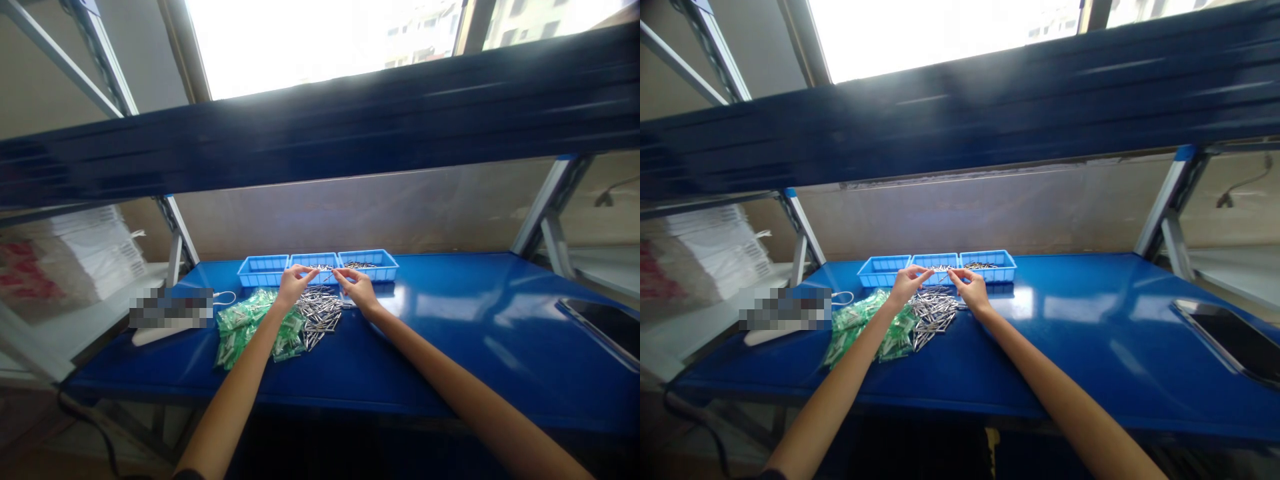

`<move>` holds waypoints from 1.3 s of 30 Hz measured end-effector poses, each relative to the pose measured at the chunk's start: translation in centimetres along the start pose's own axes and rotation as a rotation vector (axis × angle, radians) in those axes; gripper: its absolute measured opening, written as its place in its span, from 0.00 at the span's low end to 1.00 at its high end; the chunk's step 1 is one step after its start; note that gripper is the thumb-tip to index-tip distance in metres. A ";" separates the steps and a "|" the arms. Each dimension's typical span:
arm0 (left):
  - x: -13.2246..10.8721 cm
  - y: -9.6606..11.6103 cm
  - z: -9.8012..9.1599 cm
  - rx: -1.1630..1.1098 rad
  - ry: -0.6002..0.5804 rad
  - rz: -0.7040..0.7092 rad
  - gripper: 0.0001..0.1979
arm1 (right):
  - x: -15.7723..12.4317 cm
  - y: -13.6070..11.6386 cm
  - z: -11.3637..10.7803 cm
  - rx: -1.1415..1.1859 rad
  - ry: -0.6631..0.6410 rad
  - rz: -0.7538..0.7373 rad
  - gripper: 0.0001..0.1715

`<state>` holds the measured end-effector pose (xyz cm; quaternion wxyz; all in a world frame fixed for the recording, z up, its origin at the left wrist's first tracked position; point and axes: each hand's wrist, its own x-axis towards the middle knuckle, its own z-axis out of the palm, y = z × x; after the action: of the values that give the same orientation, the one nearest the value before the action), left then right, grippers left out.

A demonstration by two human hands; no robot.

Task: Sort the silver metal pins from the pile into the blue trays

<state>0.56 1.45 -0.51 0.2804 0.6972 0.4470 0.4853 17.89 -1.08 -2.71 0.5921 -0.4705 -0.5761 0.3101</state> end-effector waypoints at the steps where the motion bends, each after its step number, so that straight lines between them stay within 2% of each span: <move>1: 0.1 0.0 0.0 -0.007 -0.001 -0.003 0.19 | 0.0 0.1 0.0 -0.003 0.003 0.001 0.26; 7: -0.3 0.4 0.2 -0.036 -0.100 -0.024 0.19 | -0.1 0.5 -0.1 -0.040 -0.014 -0.002 0.24; 15: -0.2 0.2 0.2 -0.042 -0.090 -0.056 0.21 | 0.0 0.5 -0.3 -0.068 -0.011 0.022 0.23; 22: -0.4 0.3 0.2 -0.004 -0.098 -0.038 0.19 | 0.1 0.6 -0.4 -0.068 -0.025 0.034 0.21; 26: -0.4 0.0 0.2 0.031 -0.082 0.010 0.17 | 0.2 0.6 -0.8 -0.136 0.045 0.028 0.19; 30: -0.4 -0.5 0.1 0.113 -0.073 0.072 0.15 | 0.3 0.5 -1.1 -0.118 0.077 0.066 0.19; 35: -0.5 -0.8 0.0 0.329 -0.090 0.089 0.13 | 0.1 0.1 -0.9 -0.008 0.024 0.091 0.21; 39: -0.6 -0.7 0.1 0.449 -0.138 0.081 0.16 | -0.1 0.0 -0.8 0.022 -0.009 0.097 0.24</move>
<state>0.30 1.19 -1.35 0.1288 0.7908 0.4952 0.3358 18.63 -1.32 -2.62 0.5792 -0.4897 -0.5518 0.3468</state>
